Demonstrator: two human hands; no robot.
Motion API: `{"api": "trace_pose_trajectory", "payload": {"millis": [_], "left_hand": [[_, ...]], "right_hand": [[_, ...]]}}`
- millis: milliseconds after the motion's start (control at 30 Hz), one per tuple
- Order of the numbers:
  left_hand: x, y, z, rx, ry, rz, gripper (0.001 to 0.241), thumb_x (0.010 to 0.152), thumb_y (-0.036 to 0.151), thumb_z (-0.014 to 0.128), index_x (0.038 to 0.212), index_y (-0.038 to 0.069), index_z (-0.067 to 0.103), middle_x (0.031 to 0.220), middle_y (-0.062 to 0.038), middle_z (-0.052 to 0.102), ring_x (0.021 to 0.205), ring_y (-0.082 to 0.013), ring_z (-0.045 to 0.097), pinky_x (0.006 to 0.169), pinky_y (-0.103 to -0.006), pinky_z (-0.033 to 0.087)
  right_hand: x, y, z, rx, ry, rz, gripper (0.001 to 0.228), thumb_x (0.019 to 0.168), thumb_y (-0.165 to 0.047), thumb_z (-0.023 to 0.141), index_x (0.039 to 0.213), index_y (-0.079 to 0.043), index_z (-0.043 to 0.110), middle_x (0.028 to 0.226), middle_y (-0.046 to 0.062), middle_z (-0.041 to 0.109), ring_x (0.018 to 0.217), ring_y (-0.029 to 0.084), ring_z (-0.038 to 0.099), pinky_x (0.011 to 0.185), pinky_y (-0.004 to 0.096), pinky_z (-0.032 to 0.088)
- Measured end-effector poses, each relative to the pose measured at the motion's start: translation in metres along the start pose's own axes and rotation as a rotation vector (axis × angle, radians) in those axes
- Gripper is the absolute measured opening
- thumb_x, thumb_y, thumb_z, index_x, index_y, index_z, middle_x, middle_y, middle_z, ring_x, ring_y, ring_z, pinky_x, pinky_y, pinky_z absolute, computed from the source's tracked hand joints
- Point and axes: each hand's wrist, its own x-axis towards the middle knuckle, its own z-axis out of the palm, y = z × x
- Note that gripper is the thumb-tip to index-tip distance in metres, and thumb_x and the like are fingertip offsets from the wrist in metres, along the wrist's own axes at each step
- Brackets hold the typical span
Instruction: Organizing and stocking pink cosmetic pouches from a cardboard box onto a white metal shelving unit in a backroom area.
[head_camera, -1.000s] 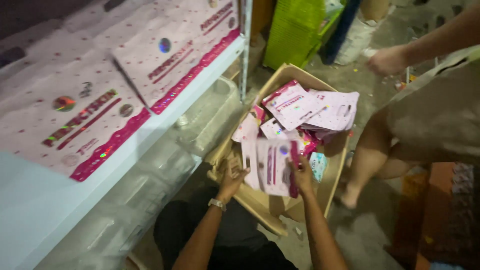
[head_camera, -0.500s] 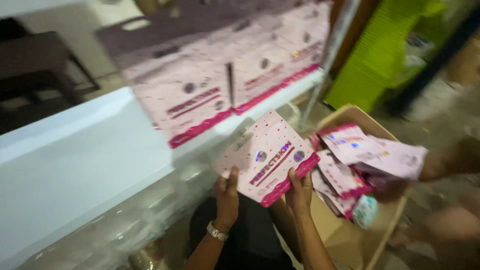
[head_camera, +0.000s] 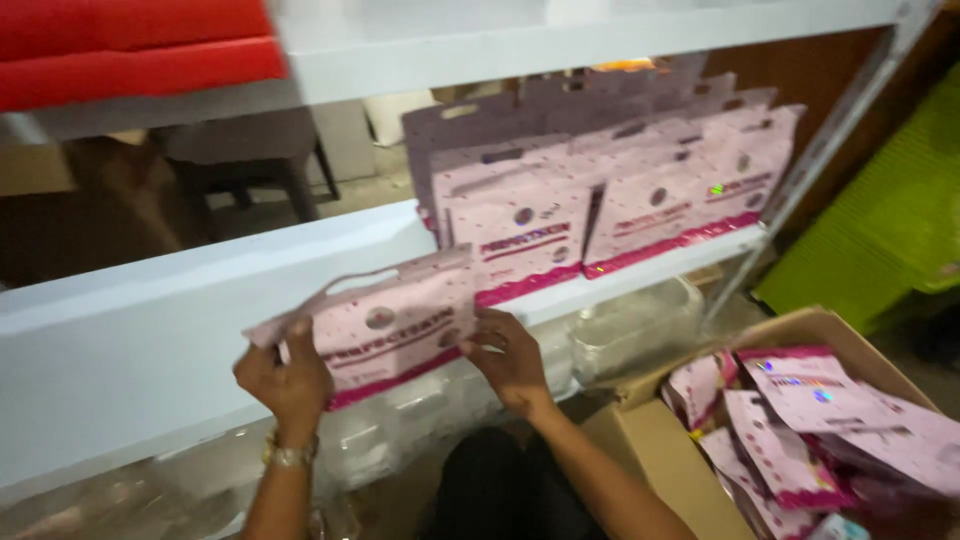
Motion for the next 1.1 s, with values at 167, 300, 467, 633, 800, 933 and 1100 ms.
{"api": "trace_pose_trajectory", "payload": {"millis": [167,300,467,633,800,933,1100], "left_hand": [[0.051,-0.031,-0.002,-0.184,-0.009,0.169,0.024,0.108,0.021,0.070,0.104,-0.003,0.074,0.083,-0.011,0.070,0.068,-0.0146,0.056,0.061,-0.0294,0.039],[0.063,-0.015,0.007,-0.081,-0.283,0.030,0.054,0.099,0.028,0.075,0.135,-0.003,0.049,0.121,-0.022,0.061,0.109,-0.0327,0.062,0.093,-0.0418,0.051],[0.050,-0.001,0.002,0.068,-0.291,0.126,0.102,0.093,0.031,0.081,0.156,-0.013,0.014,0.149,-0.037,0.033,0.137,-0.0477,0.039,0.113,-0.0525,0.035],[0.025,-0.049,0.009,0.150,-0.362,-0.098,0.097,0.090,0.025,0.076,0.156,-0.010,0.015,0.144,-0.032,0.039,0.133,-0.0446,0.039,0.114,-0.0516,0.033],[0.048,-0.069,0.030,-0.066,-0.415,-0.199,0.073,0.089,0.019,0.068,0.147,-0.004,0.030,0.138,-0.024,0.044,0.123,-0.0400,0.051,0.105,-0.0469,0.044],[0.057,-0.104,0.074,0.042,-0.397,-0.102,0.045,0.092,0.010,0.068,0.131,-0.004,0.050,0.127,-0.025,0.054,0.121,-0.0419,0.052,0.105,-0.0487,0.043],[0.081,-0.125,0.120,-0.059,-0.388,-0.245,0.046,0.089,0.010,0.064,0.128,-0.007,0.046,0.123,-0.026,0.052,0.113,-0.0399,0.057,0.099,-0.0474,0.047]], "right_hand": [[0.048,0.008,0.046,-0.256,-0.187,-0.146,0.054,0.087,-0.012,0.080,0.134,-0.001,0.057,0.127,0.012,0.065,0.116,0.020,0.069,0.091,0.034,0.062],[0.062,0.004,0.071,-0.468,-0.288,-0.174,0.070,0.086,-0.025,0.081,0.145,-0.006,0.048,0.144,0.017,0.050,0.136,0.029,0.050,0.111,0.041,0.046],[0.059,0.012,0.086,-0.751,-0.285,-0.256,0.066,0.081,-0.033,0.083,0.139,-0.013,0.059,0.149,0.021,0.045,0.142,0.042,0.041,0.116,0.049,0.037],[0.054,0.016,0.097,-0.928,-0.216,-0.407,0.069,0.084,-0.038,0.080,0.141,-0.010,0.054,0.151,0.030,0.037,0.142,0.056,0.028,0.114,0.060,0.029],[0.077,0.013,0.111,-0.976,-0.242,-0.357,0.075,0.083,-0.041,0.081,0.142,-0.006,0.051,0.149,0.036,0.033,0.138,0.055,0.032,0.113,0.060,0.032],[0.111,0.046,0.111,-0.931,-0.182,-0.485,0.078,0.083,-0.046,0.079,0.142,-0.003,0.050,0.147,0.037,0.036,0.140,0.053,0.038,0.116,0.058,0.036],[0.141,0.043,0.114,-0.999,-0.179,-0.312,0.078,0.087,-0.051,0.073,0.143,-0.003,0.048,0.150,0.039,0.031,0.140,0.055,0.030,0.114,0.058,0.030]]}}
